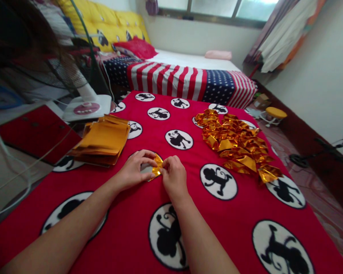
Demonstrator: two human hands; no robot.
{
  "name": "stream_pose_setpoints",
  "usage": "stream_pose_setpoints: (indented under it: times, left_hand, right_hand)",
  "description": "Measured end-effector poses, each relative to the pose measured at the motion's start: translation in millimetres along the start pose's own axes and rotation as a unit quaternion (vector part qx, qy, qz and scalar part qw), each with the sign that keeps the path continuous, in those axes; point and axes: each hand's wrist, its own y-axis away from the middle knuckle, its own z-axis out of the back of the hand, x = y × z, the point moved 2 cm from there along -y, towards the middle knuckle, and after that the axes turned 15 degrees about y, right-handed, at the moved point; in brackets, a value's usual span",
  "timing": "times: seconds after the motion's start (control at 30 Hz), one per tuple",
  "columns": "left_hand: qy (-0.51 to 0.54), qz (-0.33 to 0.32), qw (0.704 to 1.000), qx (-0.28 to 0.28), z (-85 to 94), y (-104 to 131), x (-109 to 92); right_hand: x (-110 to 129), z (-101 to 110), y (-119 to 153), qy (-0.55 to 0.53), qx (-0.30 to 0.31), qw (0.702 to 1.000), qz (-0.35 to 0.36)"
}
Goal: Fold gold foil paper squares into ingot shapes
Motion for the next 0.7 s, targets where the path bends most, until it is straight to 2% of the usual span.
stream_pose_setpoints:
  times: [0.7]
  left_hand:
    - [-0.002,0.005,1.000,-0.016,-1.9,-1.2,0.4]
  right_hand:
    - [0.9,-5.1,3.8,0.009,-0.003,1.000,0.009]
